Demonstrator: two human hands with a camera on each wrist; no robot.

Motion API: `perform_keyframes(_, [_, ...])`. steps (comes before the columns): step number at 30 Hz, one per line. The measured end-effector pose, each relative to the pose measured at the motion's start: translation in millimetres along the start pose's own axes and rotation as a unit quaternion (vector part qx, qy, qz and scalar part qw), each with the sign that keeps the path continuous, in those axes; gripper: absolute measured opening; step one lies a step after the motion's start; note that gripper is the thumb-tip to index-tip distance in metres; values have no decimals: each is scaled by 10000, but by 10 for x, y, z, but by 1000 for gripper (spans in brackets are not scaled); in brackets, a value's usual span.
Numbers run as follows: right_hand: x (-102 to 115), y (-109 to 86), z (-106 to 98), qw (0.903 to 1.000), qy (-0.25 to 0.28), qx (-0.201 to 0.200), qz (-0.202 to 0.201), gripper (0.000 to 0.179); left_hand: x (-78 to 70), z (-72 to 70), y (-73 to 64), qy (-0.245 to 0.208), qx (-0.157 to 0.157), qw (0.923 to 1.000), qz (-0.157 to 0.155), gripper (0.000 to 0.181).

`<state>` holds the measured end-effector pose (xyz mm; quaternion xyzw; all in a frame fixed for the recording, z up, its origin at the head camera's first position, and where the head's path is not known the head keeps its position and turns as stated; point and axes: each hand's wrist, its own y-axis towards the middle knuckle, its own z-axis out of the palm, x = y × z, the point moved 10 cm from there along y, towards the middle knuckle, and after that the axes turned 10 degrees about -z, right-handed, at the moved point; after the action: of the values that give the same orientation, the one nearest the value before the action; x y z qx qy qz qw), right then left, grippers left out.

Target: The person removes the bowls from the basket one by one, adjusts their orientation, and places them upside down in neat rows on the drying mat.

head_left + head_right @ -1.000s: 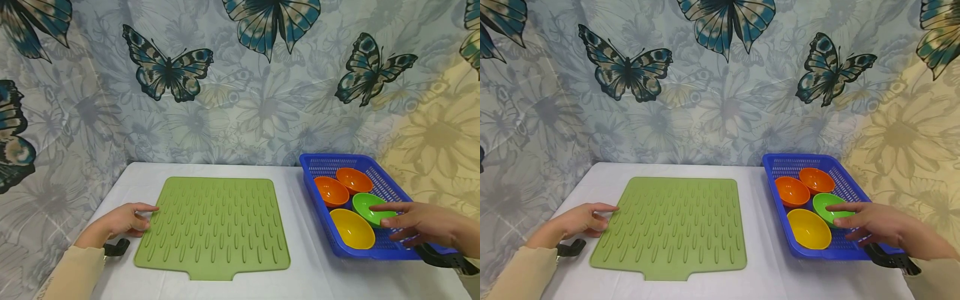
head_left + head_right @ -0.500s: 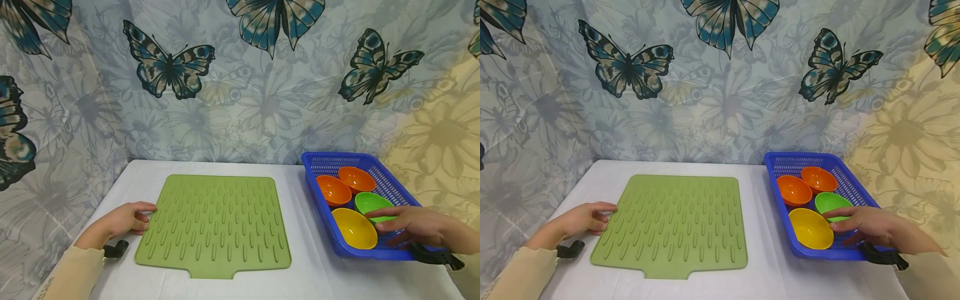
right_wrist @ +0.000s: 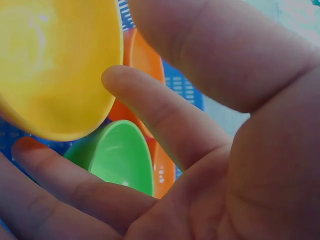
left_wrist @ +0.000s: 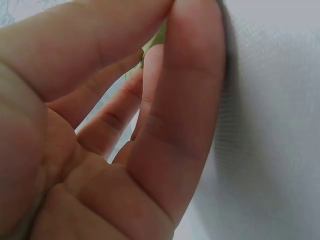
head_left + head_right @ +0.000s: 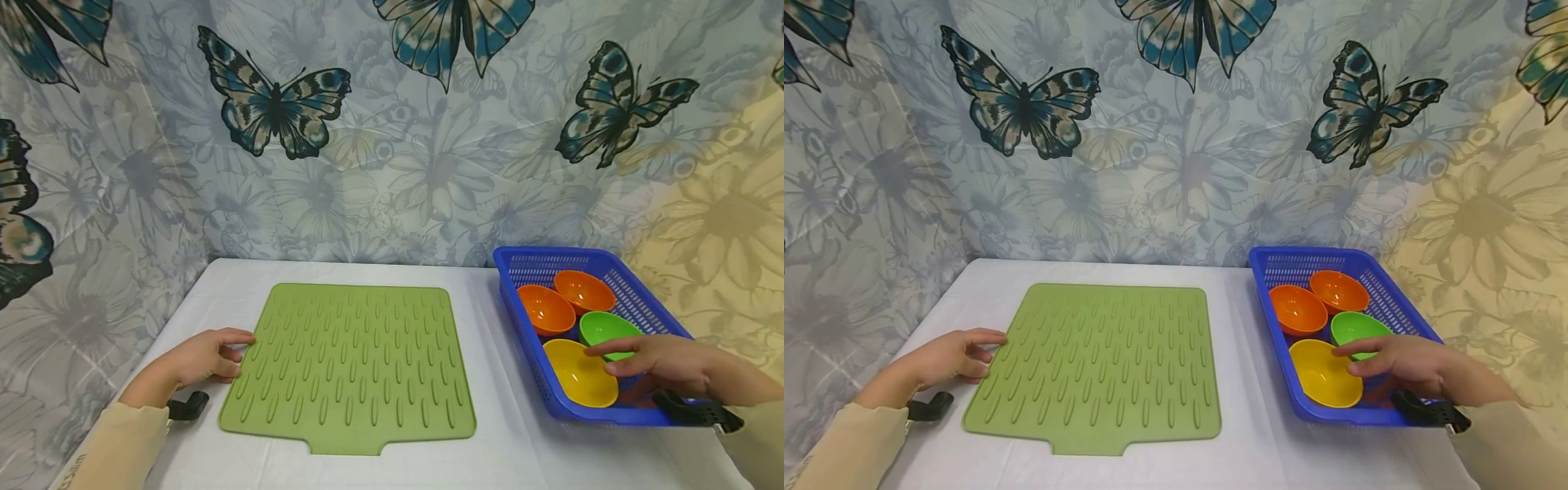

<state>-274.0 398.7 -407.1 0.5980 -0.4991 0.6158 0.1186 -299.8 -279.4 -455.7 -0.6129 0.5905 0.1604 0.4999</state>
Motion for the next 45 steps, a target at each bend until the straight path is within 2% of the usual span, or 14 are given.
perform_keyframes(6, [-11,33,37,9999,134,-53,40,42,-1,2,5,36,7,10000,-8,70])
perform_keyframes(10, [-37,53,10,9992,-86,-304,236,46,14,3,11,18,20,10000,-27,70])
perform_keyframes(16, [-62,70,-44,9957,-485,-634,474,43,24,-1,14,37,-15,10000,-35,70])
perform_keyframes(26, [17,92,-33,9949,-838,-535,164,39,30,1,10,-24,-26,10000,-31,70])
perform_keyframes(30, [61,90,-25,9949,-827,-576,30,41,39,3,15,-43,-18,10000,-30,70])
perform_keyframes(39, [129,25,-65,9921,-830,-939,61,46,28,13,-1,-59,16,10000,-22,70])
perform_keyframes(45, [165,-12,-170,9868,-985,-1281,-100,47,-5,13,-15,-47,-16,10000,-2,70])
